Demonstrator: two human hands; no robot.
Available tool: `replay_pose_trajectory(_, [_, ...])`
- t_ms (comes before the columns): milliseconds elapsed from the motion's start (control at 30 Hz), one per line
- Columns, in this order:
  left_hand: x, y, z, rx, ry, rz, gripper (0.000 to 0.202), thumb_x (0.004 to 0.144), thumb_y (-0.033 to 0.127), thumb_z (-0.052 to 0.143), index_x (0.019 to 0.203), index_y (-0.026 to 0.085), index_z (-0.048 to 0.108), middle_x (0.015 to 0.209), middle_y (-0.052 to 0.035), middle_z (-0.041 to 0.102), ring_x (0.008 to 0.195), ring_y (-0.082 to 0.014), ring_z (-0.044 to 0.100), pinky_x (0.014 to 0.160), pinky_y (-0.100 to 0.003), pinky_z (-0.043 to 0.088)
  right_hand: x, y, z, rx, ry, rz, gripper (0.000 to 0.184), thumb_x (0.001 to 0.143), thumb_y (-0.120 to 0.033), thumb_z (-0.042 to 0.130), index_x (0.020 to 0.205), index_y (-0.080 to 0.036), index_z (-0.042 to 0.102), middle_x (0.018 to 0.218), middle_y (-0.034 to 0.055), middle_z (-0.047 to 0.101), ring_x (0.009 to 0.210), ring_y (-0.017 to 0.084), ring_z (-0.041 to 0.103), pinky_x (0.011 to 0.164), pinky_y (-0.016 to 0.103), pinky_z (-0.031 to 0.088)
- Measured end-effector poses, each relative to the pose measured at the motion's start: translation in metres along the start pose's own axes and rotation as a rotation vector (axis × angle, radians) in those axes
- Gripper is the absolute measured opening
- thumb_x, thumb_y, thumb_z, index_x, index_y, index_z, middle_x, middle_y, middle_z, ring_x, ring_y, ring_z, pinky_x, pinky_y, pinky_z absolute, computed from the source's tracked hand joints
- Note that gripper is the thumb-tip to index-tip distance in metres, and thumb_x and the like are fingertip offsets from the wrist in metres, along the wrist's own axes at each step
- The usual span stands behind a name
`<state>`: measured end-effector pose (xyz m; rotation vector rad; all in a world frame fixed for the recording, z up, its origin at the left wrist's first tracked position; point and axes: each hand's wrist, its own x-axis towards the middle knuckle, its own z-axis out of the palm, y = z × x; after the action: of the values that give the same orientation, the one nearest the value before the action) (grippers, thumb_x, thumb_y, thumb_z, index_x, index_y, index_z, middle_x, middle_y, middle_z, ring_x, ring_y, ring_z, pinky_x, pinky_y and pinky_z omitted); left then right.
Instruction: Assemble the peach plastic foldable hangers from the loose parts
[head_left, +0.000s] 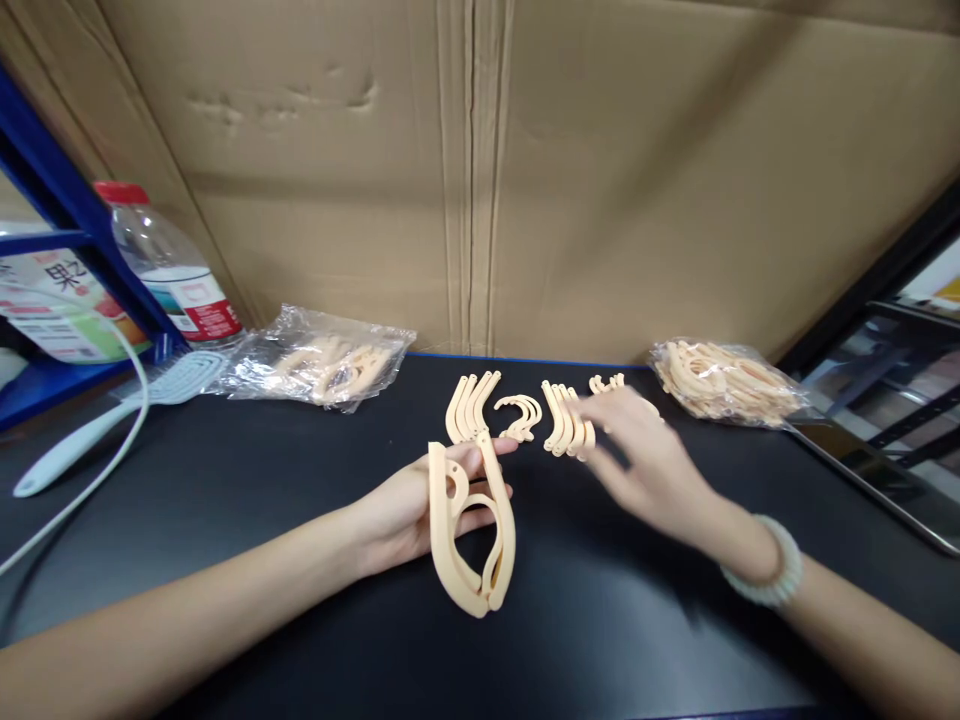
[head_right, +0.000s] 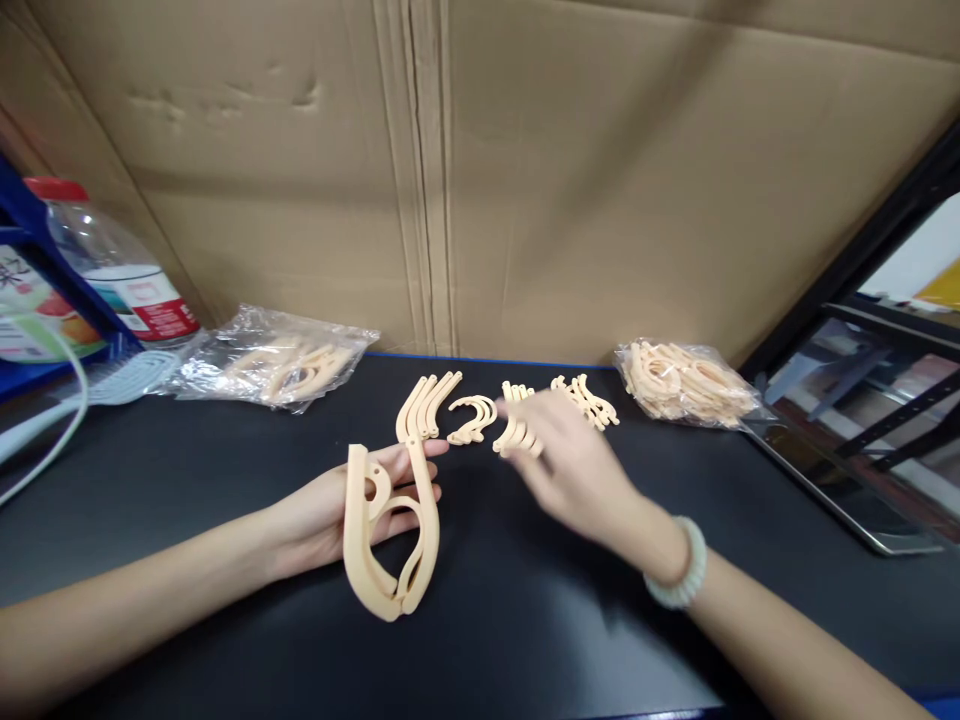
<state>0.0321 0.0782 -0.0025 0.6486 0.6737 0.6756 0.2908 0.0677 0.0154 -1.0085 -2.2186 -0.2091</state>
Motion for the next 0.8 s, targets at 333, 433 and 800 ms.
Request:
replay_pose_trajectory(333, [-0.001,-0.001,0.009,-0.059,0.062,0.03,0.032,0.097,0.03,0.044,0.107,0.01,0.067,0.094,-0.0129,0.071,0.081,-0.02,0.068,0.074,-0.031,0.057,-0.012,-0.054,0.03,0.085,-0.19,-0.38,0.01,0.094,-0.023,0.054,0.095,-0.018,0.062,0.098,0.0019,0.067,0.105,0.018,0.052,0.089,0.032,0.04])
replay_pose_trajectory(433, [-0.005,-0.002,0.016,-0.047,0.142,0.067,0.047,0.098,0.043,0.037,0.107,0.006,0.066,0.1,-0.0176,0.07,0.087,-0.0233,0.068,0.079,-0.033,0.056,-0.013,-0.052,0.03,0.068,-0.211,-0.374,0.011,0.095,-0.02,0.052,0.091,-0.019,0.062,0.094,0.0011,0.066,0.102,0.017,0.053,0.088,0.032,0.04])
replay_pose_trajectory(800, [-0.011,-0.014,0.02,0.178,0.156,0.227,0.062,0.089,0.064,0.038,0.103,0.011,0.067,0.096,-0.0133,0.069,0.089,-0.0249,0.063,0.082,-0.039,0.052,-0.014,-0.055,0.031,0.016,-0.203,-0.292,0.015,0.097,-0.018,0.046,0.09,-0.014,0.059,0.097,0.0072,0.063,0.099,0.019,0.054,0.091,0.035,0.041])
